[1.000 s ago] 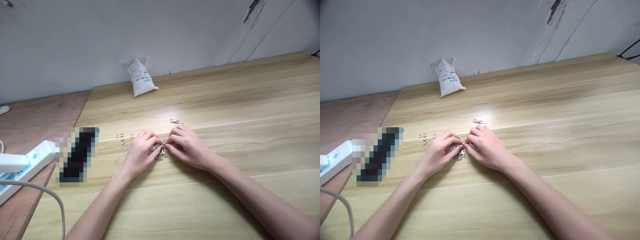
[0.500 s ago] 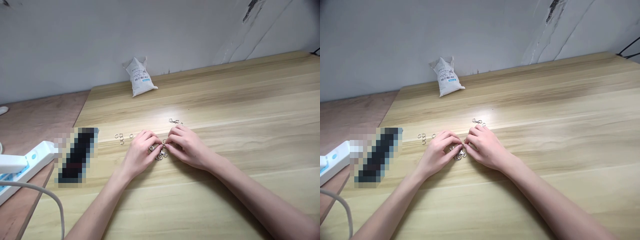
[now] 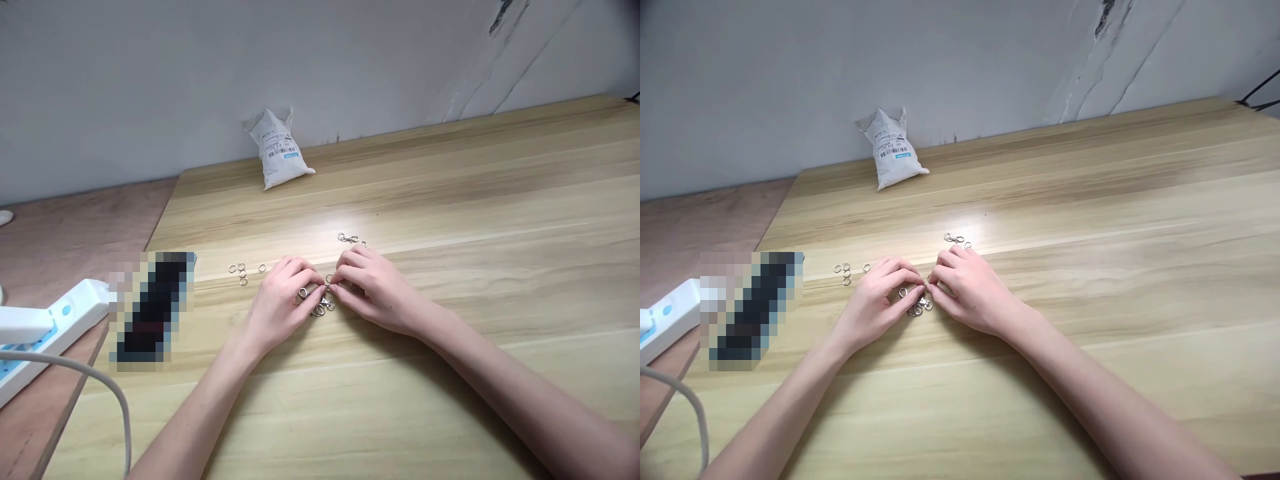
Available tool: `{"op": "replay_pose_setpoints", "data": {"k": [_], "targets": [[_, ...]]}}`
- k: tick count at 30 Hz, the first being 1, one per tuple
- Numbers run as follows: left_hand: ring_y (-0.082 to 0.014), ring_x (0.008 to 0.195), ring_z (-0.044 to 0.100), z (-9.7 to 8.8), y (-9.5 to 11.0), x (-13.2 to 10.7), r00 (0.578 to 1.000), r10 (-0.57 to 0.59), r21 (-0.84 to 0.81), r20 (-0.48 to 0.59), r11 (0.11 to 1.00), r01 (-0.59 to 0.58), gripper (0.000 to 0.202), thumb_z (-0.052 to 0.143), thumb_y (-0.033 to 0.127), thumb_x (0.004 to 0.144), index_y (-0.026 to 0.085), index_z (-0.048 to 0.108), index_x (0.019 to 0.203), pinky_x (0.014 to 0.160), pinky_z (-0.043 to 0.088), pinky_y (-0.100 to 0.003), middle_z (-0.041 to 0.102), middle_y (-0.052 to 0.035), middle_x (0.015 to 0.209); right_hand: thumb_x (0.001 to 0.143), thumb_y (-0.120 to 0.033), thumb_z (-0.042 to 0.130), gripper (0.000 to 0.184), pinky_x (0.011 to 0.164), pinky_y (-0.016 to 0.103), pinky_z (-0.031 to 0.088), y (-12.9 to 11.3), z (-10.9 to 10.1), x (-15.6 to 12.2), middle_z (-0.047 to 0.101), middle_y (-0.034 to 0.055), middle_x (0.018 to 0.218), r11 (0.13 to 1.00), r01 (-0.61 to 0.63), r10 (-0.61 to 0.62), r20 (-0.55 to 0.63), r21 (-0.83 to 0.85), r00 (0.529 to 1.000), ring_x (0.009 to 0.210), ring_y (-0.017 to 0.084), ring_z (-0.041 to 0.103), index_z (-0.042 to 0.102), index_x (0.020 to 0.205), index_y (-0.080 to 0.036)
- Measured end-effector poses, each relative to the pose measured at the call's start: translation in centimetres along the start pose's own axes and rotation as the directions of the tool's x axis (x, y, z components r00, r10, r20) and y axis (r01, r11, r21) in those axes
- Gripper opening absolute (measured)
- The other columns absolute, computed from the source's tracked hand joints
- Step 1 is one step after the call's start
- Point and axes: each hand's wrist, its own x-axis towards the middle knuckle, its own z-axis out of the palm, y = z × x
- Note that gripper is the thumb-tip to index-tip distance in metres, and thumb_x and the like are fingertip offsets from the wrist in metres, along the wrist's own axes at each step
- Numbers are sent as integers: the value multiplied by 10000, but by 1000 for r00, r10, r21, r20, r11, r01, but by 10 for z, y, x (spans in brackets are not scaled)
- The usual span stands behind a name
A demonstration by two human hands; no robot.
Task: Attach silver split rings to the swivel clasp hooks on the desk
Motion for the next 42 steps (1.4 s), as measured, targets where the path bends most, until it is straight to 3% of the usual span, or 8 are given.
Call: {"op": "replay_pose_setpoints", "data": {"k": [28,42], "targets": [[-178,892,547,3,1,-1,1000,22,5,14,1000,-22,98,555,215,933,181,641,903,795,451,-333,631,-43,944,945,-208,502,182,720,324,409,1,0,0,598,69,855,1000,5,-5,2,-4,1000,818,188,487,645,846,-158],[-184,891,549,3,1,0,1000,17,0,17,1000,-17,89,557,186,923,184,642,899,795,447,-338,632,-44,934,906,-327,597,180,732,333,422,2,-2,-1,593,72,857,1000,10,-11,45,16,999,829,199,483,675,853,-173]]}}
